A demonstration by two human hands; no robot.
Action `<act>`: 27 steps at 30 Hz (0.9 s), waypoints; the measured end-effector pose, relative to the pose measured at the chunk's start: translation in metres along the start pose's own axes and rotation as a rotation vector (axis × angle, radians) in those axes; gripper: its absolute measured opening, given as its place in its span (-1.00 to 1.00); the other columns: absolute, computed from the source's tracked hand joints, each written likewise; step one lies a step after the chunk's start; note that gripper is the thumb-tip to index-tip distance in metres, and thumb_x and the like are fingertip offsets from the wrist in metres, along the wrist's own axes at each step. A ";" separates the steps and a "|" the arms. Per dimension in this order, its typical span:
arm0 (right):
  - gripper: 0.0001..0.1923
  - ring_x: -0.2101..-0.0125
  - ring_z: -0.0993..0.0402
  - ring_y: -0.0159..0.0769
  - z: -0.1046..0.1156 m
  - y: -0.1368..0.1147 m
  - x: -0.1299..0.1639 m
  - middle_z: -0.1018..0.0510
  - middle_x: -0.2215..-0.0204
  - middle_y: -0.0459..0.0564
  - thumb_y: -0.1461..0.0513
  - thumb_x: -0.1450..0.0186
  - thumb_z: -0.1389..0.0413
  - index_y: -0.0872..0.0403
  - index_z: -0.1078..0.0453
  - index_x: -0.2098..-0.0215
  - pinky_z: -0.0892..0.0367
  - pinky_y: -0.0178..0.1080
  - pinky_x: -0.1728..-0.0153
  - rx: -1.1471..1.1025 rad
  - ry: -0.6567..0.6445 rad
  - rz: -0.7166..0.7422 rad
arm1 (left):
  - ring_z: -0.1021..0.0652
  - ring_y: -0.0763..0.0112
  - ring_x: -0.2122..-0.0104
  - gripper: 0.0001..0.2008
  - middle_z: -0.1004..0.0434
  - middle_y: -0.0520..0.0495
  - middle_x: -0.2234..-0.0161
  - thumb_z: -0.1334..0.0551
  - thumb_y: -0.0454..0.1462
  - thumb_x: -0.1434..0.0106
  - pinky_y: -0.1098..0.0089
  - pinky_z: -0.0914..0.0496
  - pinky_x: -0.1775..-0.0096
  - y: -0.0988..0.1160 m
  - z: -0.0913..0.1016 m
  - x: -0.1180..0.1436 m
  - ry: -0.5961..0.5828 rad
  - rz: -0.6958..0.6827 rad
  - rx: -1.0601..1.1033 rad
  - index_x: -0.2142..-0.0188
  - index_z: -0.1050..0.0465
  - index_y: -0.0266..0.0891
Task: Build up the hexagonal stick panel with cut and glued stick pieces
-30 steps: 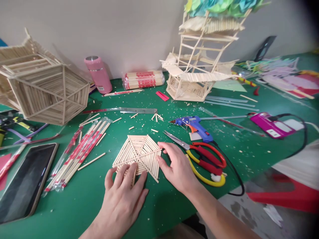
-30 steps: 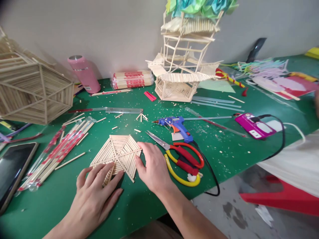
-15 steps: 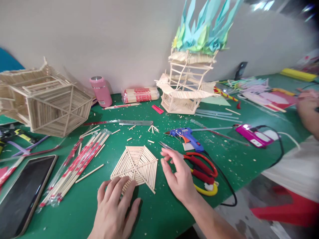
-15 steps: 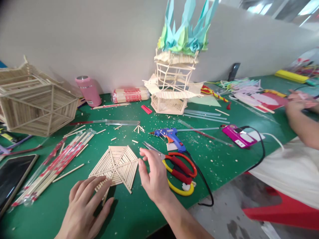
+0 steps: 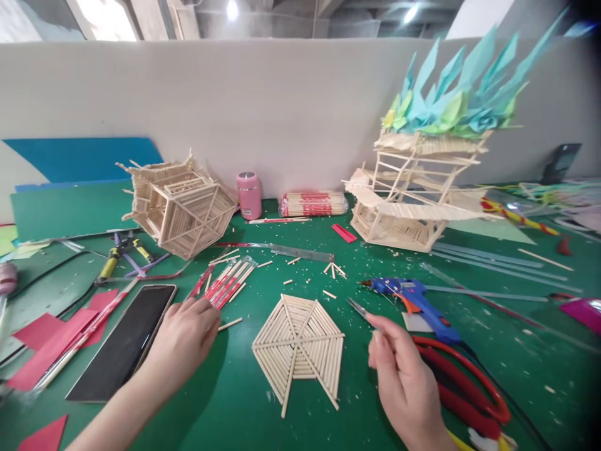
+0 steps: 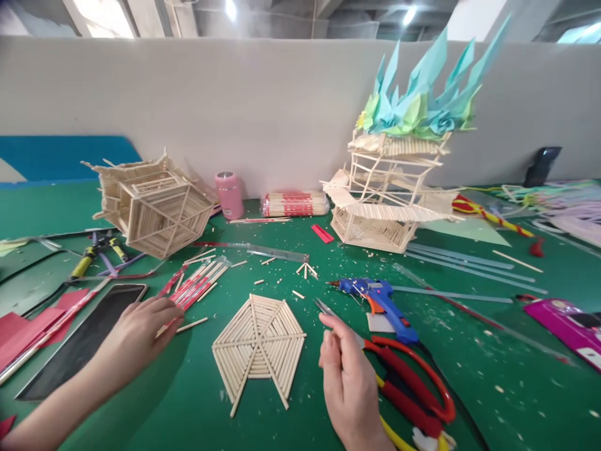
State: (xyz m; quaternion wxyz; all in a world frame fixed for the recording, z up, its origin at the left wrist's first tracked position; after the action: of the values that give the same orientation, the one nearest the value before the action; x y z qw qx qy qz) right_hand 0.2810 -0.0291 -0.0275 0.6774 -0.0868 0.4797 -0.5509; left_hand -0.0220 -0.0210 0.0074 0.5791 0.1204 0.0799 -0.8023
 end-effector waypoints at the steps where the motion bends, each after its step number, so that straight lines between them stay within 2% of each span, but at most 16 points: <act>1: -0.78 0.68 -0.34 -0.43 0.001 0.001 0.000 -0.33 0.63 -0.17 0.22 -0.34 0.12 0.06 -0.27 0.11 -0.33 -0.41 0.64 0.003 0.000 -0.013 | -0.47 0.31 0.41 -0.75 -0.47 -0.02 0.47 -0.03 -0.36 -0.24 0.35 -0.22 0.40 -0.004 0.001 0.000 -0.033 -0.027 -0.010 0.45 -0.45 -0.17; 6: -0.76 0.58 -0.43 -0.38 0.003 0.002 -0.001 -0.42 0.55 -0.10 0.20 -0.32 0.10 0.07 -0.24 0.07 -0.40 -0.37 0.54 0.001 0.029 -0.004 | -0.44 0.24 0.41 -0.75 -0.43 -0.04 0.51 -0.03 -0.39 -0.19 0.28 -0.20 0.35 0.003 -0.003 0.003 -0.105 -0.088 -0.112 0.53 -0.40 -0.18; 11: -0.77 0.47 -0.49 -0.31 0.003 0.001 -0.002 -0.49 0.48 -0.05 0.22 -0.31 0.07 0.06 -0.24 0.07 -0.42 -0.32 0.46 0.005 0.005 0.021 | -0.42 0.20 0.45 -0.72 -0.42 -0.10 0.53 0.02 -0.43 -0.18 0.24 -0.20 0.37 0.014 -0.009 0.004 -0.070 -0.083 -0.145 0.57 -0.34 -0.22; 14: -0.79 0.42 -0.51 -0.30 0.004 0.000 -0.002 -0.51 0.44 -0.03 0.22 -0.30 0.03 0.05 -0.28 0.10 -0.43 -0.32 0.40 0.024 -0.016 0.033 | -0.42 0.31 0.52 -0.74 -0.41 -0.05 0.54 0.05 -0.41 -0.20 0.29 -0.23 0.39 0.025 -0.009 0.011 -0.035 -0.116 -0.068 0.52 -0.31 -0.21; 17: -0.79 0.49 -0.49 -0.34 0.006 -0.001 -0.001 -0.49 0.45 -0.04 0.21 -0.32 0.08 0.05 -0.32 0.13 -0.41 -0.35 0.47 0.048 -0.028 0.014 | -0.37 0.47 0.60 -0.75 -0.32 0.08 0.62 0.09 -0.39 -0.23 0.44 -0.24 0.48 0.049 -0.005 0.019 -0.028 -0.154 0.101 0.50 -0.25 -0.19; 19: -0.75 0.59 -0.42 -0.38 0.008 -0.002 0.000 -0.43 0.54 -0.09 0.21 -0.34 0.12 0.05 -0.34 0.13 -0.36 -0.35 0.57 0.069 -0.020 -0.001 | -0.32 0.52 0.63 -0.79 -0.30 0.11 0.62 0.08 -0.37 -0.22 0.48 -0.22 0.52 0.068 -0.002 0.019 -0.091 -0.111 0.420 0.49 -0.22 -0.18; 22: -0.74 0.71 -0.25 -0.41 0.010 -0.002 0.001 -0.30 0.67 -0.19 0.21 -0.34 0.13 0.04 -0.34 0.11 -0.24 -0.36 0.69 0.074 -0.017 -0.038 | -0.29 0.54 0.62 -0.79 -0.30 0.12 0.60 0.06 -0.30 -0.27 0.53 -0.20 0.56 0.088 0.003 0.013 -0.182 0.009 0.712 0.45 -0.25 -0.17; 25: -0.75 0.69 -0.24 -0.40 0.009 0.000 0.000 -0.31 0.65 -0.18 0.20 -0.34 0.11 0.05 -0.34 0.11 -0.24 -0.33 0.65 0.092 0.001 -0.089 | -0.30 0.55 0.61 -0.78 -0.32 0.11 0.60 0.04 -0.25 -0.29 0.54 -0.20 0.57 0.094 0.003 0.006 -0.280 0.085 0.849 0.44 -0.28 -0.18; 27: -0.74 0.60 -0.32 -0.36 0.008 0.003 -0.003 -0.38 0.56 -0.10 0.21 -0.35 0.13 0.06 -0.34 0.12 -0.31 -0.28 0.54 0.121 0.027 -0.107 | -0.32 0.54 0.61 -0.78 -0.34 0.11 0.59 0.04 -0.23 -0.30 0.53 -0.22 0.56 0.094 0.000 0.005 -0.271 0.077 0.838 0.42 -0.30 -0.18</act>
State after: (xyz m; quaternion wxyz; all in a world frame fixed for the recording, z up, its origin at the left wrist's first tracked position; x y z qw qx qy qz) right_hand 0.2891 -0.0294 -0.0233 0.6444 -0.0639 0.4492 -0.6155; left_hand 0.0653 -0.0552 0.0070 0.5150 0.2413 -0.3334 -0.7520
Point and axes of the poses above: each hand's wrist, its own x-axis away from the middle knuckle, its own z-axis out of the back of the hand, y = z × x, the point moved 1 cm from there along -x, towards the middle knuckle
